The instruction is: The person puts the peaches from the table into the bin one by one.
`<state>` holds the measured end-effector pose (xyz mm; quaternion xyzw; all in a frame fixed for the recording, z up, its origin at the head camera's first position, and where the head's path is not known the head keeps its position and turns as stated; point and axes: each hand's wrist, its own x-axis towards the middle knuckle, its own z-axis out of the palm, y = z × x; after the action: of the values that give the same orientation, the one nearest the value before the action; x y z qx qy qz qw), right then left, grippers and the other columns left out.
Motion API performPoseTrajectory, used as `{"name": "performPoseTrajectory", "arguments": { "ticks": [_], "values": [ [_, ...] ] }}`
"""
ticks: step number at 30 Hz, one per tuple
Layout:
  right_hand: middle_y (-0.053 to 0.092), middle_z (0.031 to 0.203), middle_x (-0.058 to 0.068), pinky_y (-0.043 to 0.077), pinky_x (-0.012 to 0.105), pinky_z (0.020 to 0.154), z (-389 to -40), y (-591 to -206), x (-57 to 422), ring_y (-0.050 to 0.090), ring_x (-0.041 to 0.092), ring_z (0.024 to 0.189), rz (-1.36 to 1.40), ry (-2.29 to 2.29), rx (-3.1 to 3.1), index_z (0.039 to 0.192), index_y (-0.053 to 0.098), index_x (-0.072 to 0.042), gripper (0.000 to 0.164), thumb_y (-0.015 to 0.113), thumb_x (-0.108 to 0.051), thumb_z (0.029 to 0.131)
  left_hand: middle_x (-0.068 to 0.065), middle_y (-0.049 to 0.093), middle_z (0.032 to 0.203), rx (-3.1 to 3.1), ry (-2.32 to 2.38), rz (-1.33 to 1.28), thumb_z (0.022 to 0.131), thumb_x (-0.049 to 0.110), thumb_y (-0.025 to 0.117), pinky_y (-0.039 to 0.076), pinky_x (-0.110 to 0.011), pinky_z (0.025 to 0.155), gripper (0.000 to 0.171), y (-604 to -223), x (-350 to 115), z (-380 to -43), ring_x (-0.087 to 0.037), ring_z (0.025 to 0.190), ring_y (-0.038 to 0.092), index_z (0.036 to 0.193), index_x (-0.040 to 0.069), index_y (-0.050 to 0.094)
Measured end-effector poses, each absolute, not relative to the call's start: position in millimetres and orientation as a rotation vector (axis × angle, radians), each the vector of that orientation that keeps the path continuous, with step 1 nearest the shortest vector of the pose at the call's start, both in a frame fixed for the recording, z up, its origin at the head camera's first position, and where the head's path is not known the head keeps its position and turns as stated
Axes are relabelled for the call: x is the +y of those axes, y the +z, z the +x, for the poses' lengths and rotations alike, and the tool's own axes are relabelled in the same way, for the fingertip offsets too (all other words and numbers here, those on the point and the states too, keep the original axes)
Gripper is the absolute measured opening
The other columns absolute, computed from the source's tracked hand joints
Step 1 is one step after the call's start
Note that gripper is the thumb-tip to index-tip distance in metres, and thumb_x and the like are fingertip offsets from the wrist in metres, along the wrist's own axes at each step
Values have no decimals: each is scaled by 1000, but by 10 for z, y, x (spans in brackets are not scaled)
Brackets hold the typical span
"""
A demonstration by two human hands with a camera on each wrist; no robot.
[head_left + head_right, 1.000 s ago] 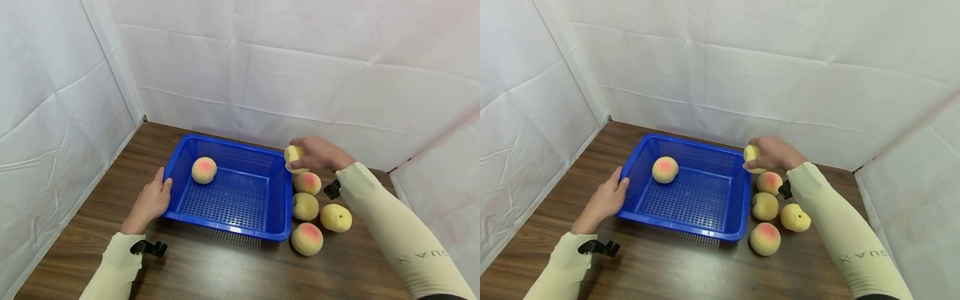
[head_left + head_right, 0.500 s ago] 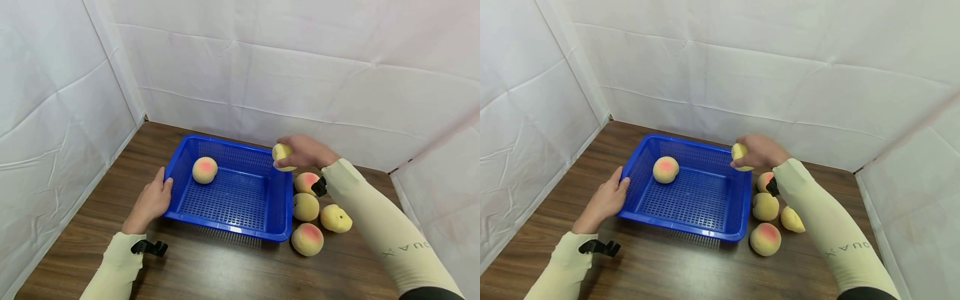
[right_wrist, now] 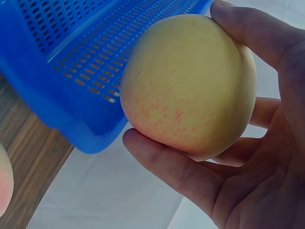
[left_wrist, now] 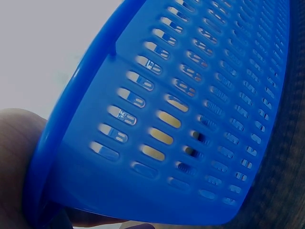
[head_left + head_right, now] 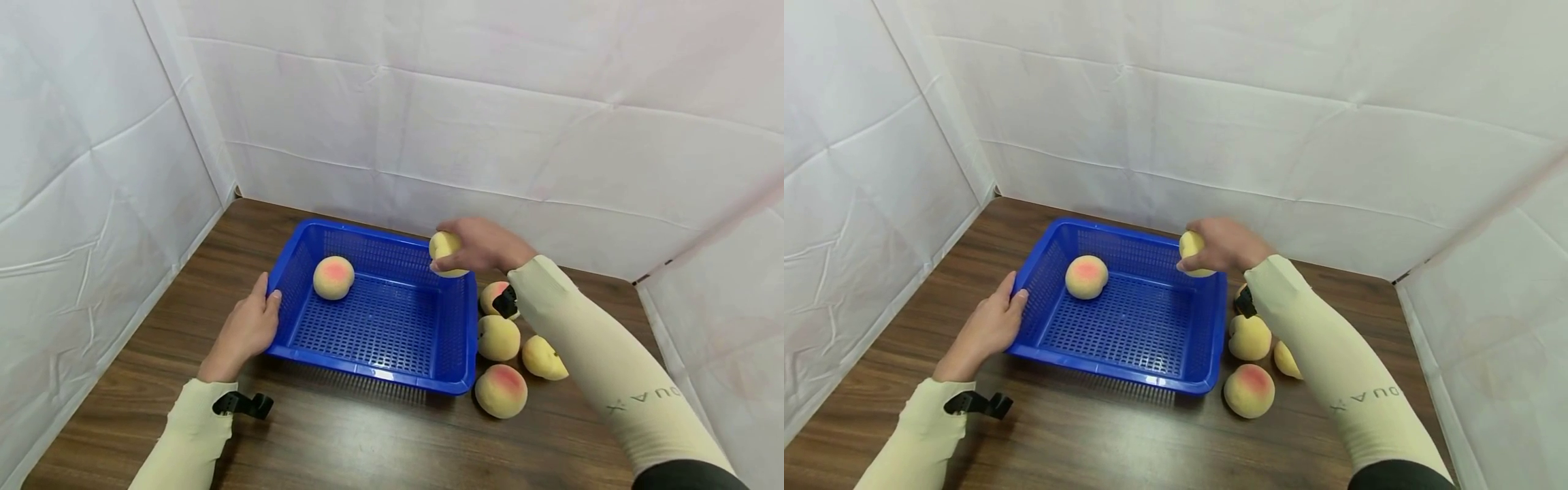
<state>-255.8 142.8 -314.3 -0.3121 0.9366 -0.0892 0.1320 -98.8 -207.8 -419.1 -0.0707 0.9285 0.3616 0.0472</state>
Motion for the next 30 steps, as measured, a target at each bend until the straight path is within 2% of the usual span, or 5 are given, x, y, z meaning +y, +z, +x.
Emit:
{"name": "performPoseTrajectory", "arguments": {
  "ticks": [20, 30],
  "values": [
    [60, 86, 0, 44, 33, 58, -2555, -3223, 1086, 53, 20, 72, -940, -241, 2724, 113, 61, -14, 56, 71, -56, 77, -35, 26, 146, 2835, 1096, -206, 107, 31, 21, 27, -64, 104, 59, -4211, -2093, -978, -48, 129, 31, 151, -3, 0],
    [59, 79, 1, 42, 31, 55, -2540, -3276, 965, 53, 19, 68, -961, -206, 2722, 97, 61, -14, 50, 71, -59, 77, -34, 26, 147, 2839, 1114, -203, 107, 29, 23, 27, -63, 104, 59, -4204, -2082, -977, -47, 130, 31, 151, -3, 0]
  ]
}}
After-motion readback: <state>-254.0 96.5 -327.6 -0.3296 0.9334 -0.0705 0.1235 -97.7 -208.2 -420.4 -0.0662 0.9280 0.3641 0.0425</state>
